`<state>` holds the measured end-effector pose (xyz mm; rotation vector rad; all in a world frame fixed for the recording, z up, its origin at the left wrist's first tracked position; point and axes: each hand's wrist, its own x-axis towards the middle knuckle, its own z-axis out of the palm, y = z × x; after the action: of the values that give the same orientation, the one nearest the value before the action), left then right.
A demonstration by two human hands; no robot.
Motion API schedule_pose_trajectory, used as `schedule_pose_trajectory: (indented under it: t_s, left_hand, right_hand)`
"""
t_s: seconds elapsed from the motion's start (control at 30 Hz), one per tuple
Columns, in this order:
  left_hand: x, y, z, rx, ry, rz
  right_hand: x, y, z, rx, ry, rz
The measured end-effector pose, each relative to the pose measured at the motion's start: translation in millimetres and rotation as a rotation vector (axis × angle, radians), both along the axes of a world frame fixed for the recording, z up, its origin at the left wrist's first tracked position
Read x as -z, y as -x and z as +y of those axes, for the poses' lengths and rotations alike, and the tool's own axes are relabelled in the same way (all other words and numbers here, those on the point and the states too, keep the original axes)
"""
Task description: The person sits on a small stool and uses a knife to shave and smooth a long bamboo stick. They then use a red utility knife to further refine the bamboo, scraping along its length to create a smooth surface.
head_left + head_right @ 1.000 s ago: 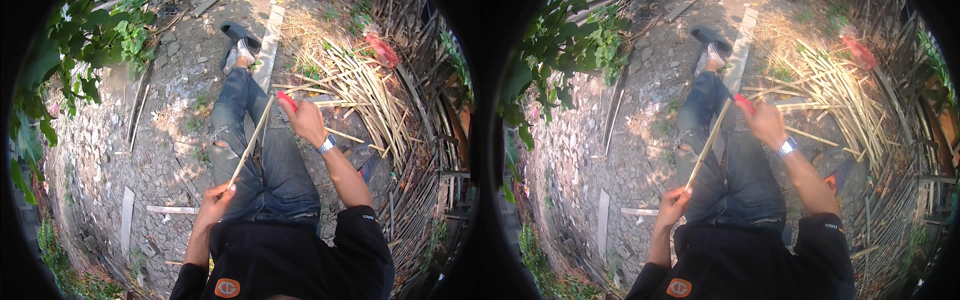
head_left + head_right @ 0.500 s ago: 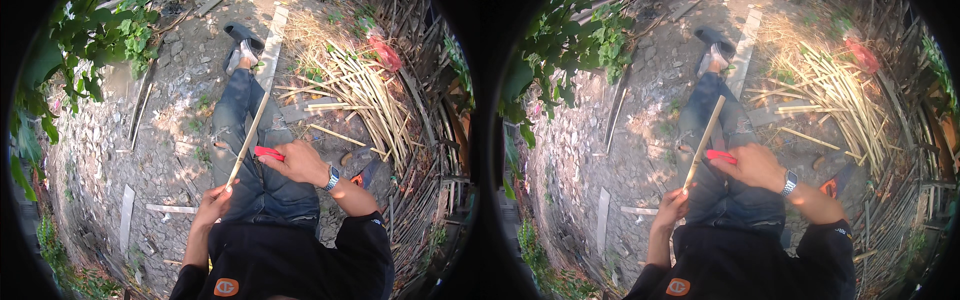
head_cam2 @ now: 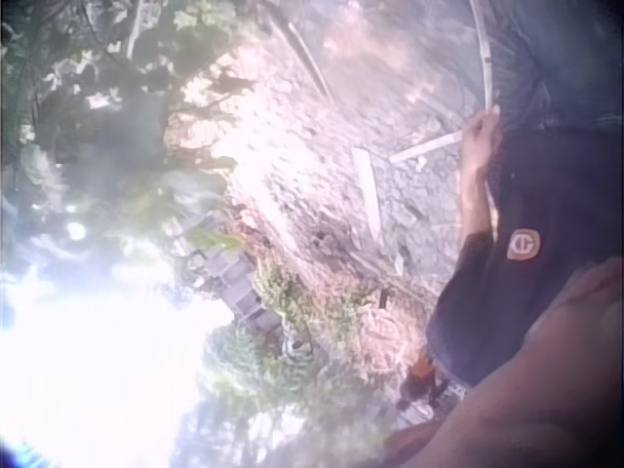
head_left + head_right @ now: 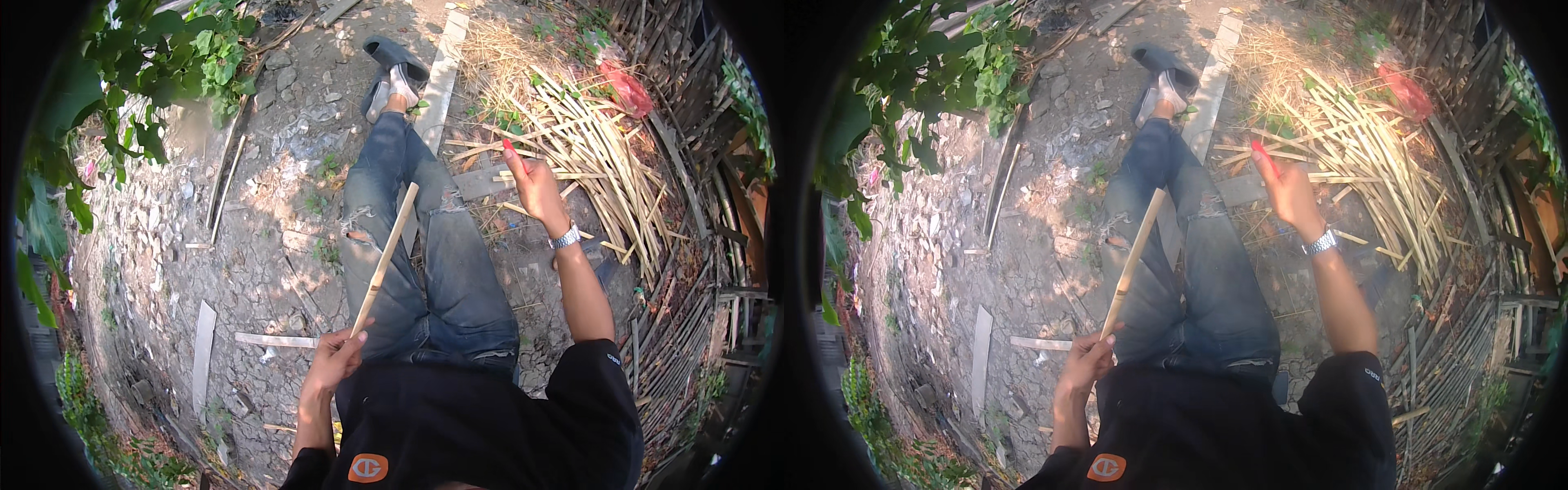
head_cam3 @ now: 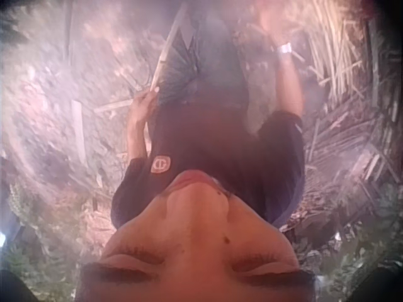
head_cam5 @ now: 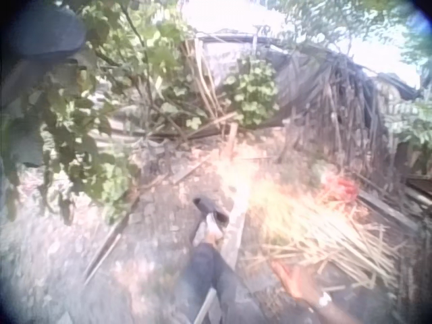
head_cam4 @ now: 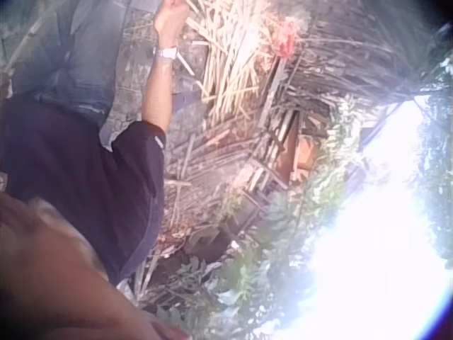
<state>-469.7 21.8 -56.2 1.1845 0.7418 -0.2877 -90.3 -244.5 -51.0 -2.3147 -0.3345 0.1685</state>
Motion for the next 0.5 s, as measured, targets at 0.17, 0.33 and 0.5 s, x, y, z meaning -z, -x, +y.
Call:
schedule_pose_trajectory:
  t_s: [0.17,0.33,0.5]
  left_hand:
    - [-9,-28,-14,0.066,-0.151,-0.083]
    - [-10,-44,-24,0.148,-0.364,-0.2]
    - [-12,-50,-24,0.134,-0.163,-0.191]
  right_hand:
    - [-5,50,36,-0.131,-0.294,0.111]
    - [10,86,80,-0.226,-0.58,0.205]
    - [12,91,86,-0.246,-0.884,0.4]
